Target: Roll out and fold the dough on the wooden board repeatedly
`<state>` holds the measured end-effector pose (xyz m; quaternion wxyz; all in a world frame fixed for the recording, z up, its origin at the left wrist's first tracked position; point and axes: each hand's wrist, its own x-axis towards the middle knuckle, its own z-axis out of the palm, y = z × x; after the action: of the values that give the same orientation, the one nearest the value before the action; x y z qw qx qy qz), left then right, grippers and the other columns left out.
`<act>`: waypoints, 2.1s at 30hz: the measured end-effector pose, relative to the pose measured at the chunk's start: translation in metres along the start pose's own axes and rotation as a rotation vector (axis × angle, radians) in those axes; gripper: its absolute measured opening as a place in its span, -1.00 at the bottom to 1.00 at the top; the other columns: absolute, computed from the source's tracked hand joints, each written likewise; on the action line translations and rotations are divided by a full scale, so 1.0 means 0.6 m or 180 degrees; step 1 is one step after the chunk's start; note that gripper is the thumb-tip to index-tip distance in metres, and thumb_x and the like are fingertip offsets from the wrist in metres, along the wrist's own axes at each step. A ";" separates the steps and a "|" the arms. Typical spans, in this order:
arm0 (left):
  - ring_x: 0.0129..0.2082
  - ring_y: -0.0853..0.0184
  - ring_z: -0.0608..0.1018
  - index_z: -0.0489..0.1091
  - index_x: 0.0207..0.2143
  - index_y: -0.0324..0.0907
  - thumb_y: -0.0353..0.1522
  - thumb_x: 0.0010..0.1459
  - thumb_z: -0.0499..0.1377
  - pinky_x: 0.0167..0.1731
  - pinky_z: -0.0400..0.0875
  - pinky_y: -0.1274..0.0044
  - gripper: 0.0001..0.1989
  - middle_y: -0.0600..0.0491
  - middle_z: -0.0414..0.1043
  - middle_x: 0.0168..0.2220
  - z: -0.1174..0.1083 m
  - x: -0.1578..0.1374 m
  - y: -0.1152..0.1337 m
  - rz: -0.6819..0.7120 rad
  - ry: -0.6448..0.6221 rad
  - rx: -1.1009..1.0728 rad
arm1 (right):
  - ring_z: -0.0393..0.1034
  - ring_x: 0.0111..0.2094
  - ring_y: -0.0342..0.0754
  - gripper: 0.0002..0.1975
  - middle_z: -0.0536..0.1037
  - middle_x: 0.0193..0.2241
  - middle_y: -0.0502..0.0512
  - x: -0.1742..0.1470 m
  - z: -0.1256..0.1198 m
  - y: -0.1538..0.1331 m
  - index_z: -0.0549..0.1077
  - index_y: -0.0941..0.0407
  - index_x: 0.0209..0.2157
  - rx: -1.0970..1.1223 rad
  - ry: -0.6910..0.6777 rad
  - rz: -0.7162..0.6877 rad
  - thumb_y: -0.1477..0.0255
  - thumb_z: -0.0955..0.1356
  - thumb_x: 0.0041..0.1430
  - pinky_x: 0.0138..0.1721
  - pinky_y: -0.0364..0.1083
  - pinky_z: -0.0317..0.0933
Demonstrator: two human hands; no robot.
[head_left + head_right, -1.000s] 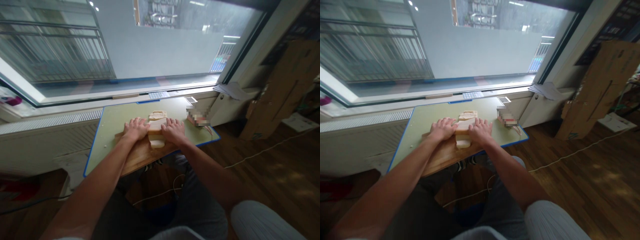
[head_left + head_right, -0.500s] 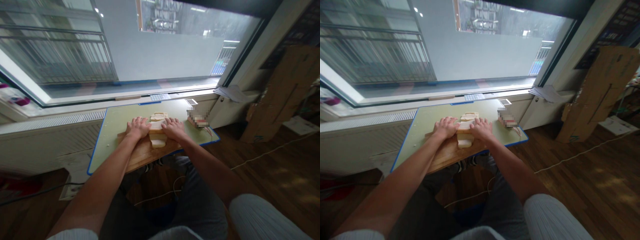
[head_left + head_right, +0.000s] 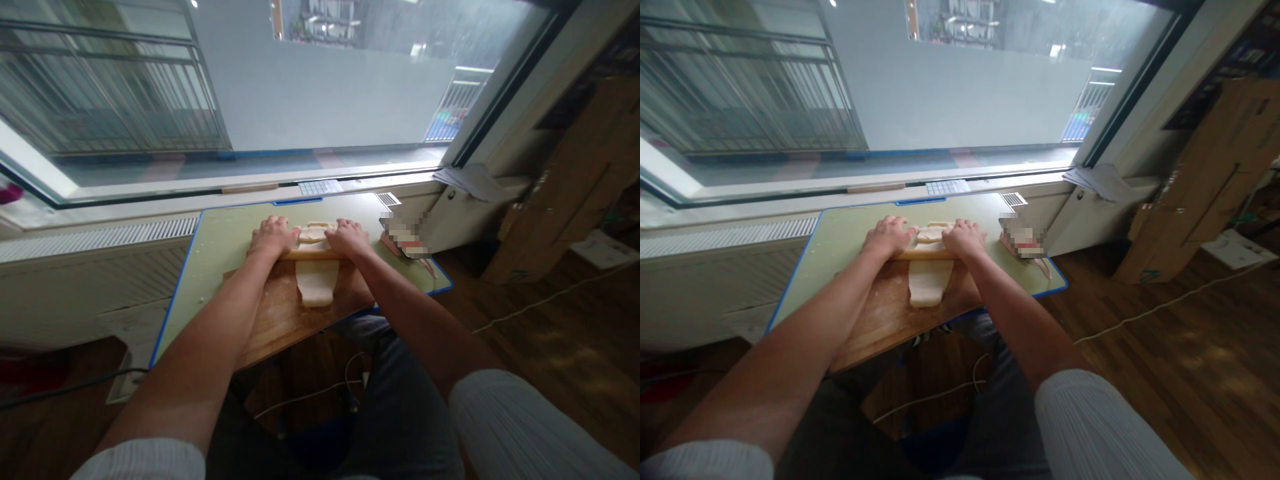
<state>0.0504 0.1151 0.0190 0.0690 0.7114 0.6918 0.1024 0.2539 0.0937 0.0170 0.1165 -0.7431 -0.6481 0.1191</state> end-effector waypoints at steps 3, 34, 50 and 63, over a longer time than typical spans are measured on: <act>0.35 -0.08 0.42 0.45 0.30 -0.08 0.07 0.36 -0.03 0.32 0.34 0.10 -0.33 -0.21 0.37 0.37 0.000 -0.003 -0.001 0.0037 -0.0034 0.0022 | 0.24 0.35 0.34 -0.39 0.38 0.38 0.39 -0.007 0.000 0.000 0.38 0.17 0.35 -0.0039 -0.0026 -0.0033 0.16 0.19 0.42 0.34 0.36 0.14; 0.42 0.04 0.33 0.31 0.43 0.09 -0.05 0.43 -0.13 0.38 0.21 0.07 -0.38 -0.04 0.26 0.48 -0.004 -0.113 -0.016 0.0513 -0.0151 0.0420 | 0.23 0.40 0.27 -0.25 0.37 0.40 0.36 -0.086 0.007 0.001 0.30 0.18 0.43 0.0088 0.0230 -0.0359 -0.03 0.22 0.45 0.40 0.16 0.07; 0.47 -0.07 0.24 0.22 0.49 0.04 0.12 0.36 -0.12 0.39 0.21 0.03 -0.23 -0.09 0.12 0.55 0.001 -0.014 -0.009 0.0267 -0.0591 0.0236 | 0.37 0.22 0.26 -0.50 0.53 0.20 0.39 -0.028 -0.001 -0.007 0.45 0.20 0.23 -0.0302 0.0673 -0.0412 0.17 0.26 0.47 0.25 0.18 0.22; 0.42 0.02 0.33 0.35 0.40 0.10 0.03 0.43 -0.14 0.39 0.18 0.09 -0.36 -0.03 0.26 0.49 -0.010 -0.128 -0.009 0.0330 -0.0184 0.0427 | 0.20 0.37 0.29 -0.37 0.37 0.39 0.35 -0.123 -0.002 -0.004 0.32 0.14 0.41 -0.0108 0.0187 -0.0277 0.11 0.17 0.50 0.36 0.26 0.10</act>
<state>0.0417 0.0384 0.0198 0.0359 0.7519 0.6571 0.0387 0.2420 0.0207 0.0207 0.1278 -0.7193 -0.6780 0.0811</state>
